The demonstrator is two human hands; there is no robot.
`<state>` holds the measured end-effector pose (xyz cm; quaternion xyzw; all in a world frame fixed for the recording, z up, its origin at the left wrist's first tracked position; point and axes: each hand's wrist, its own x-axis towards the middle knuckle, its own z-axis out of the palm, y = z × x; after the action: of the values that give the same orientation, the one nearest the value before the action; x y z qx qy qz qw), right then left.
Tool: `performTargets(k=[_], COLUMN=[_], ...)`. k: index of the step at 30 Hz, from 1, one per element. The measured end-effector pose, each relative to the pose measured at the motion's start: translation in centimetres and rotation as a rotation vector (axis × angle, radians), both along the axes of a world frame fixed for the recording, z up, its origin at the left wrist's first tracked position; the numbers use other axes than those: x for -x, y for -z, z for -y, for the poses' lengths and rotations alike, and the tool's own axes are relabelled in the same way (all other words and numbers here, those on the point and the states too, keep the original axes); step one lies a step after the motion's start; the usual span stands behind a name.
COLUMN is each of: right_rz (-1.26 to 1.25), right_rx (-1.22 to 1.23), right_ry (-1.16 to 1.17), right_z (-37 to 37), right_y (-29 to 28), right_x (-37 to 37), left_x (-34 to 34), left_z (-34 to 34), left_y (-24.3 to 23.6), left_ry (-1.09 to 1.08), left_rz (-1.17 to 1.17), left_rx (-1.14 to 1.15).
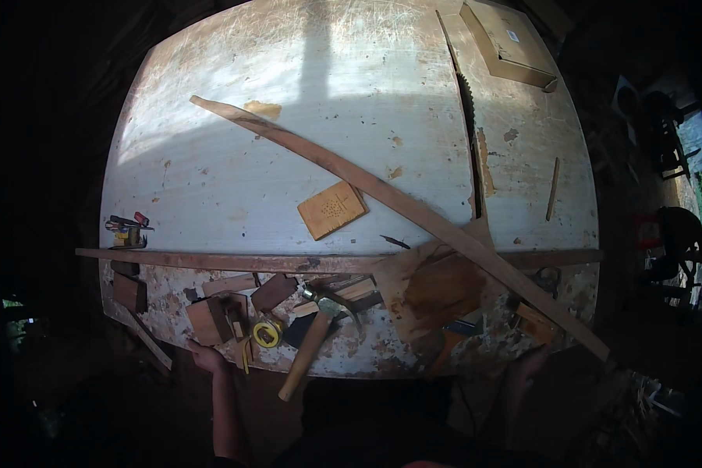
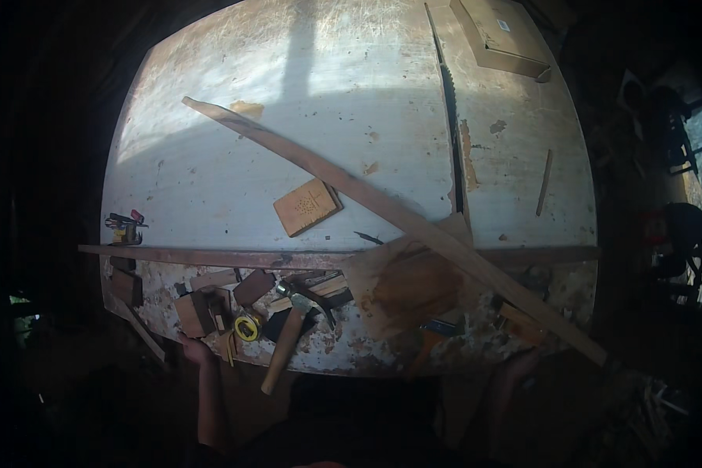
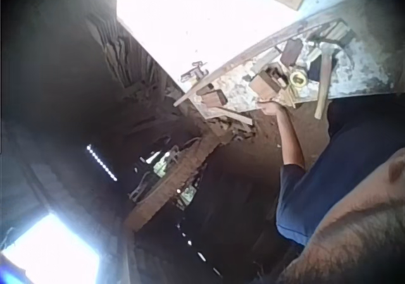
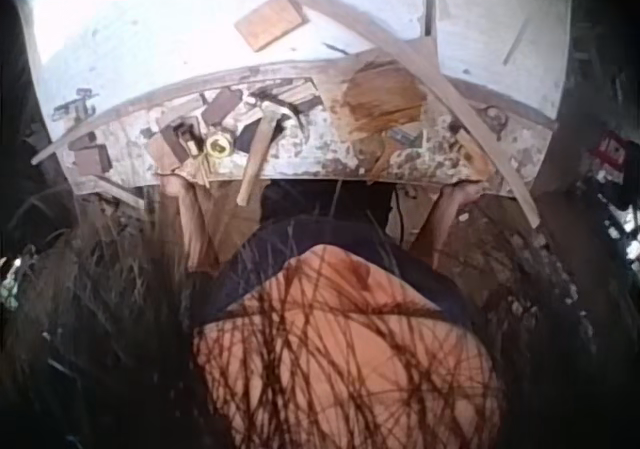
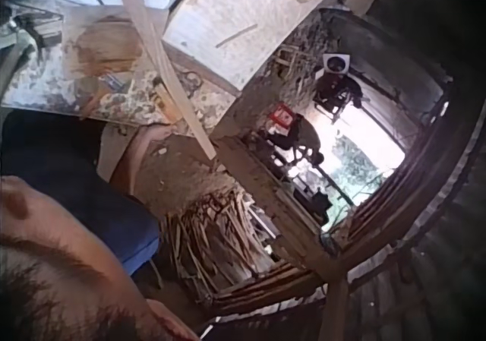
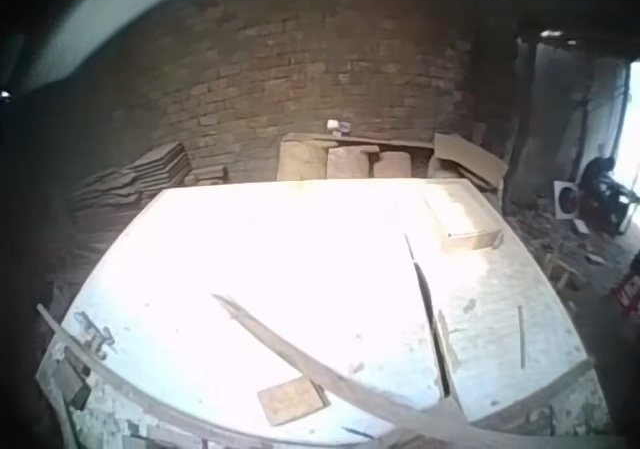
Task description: Using a small handsaw to cut a piece of wood on a workbench.
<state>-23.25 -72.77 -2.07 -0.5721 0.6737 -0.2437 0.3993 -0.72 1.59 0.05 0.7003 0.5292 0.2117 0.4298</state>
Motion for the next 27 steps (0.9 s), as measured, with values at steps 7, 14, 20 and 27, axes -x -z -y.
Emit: performTargets(k=[7, 14, 20, 27], right_rz=[0.549, 0.452, 0.450, 0.566], right_rx=[-0.010, 0.126, 0.182, 0.173], right_ry=[0.199, 0.211, 0.220, 0.231], right_z=[-2.6, -2.7, -2.1, -3.5], right_y=[-2.5, -1.1, -0.6, -1.7], right_x=[-1.9, -1.4, -1.1, -2.3], left_x=[1.2, 1.7, 0.8, 0.8], left_z=[-0.6, -1.9, -1.0, -3.6], left_y=[0.4, 1.5, 2.6, 4.4], left_ry=[0.110, 0.071, 0.052, 0.065], left_rz=[0.050, 0.085, 0.199, 0.322], left_rx=[0.004, 0.017, -0.064, -0.067])
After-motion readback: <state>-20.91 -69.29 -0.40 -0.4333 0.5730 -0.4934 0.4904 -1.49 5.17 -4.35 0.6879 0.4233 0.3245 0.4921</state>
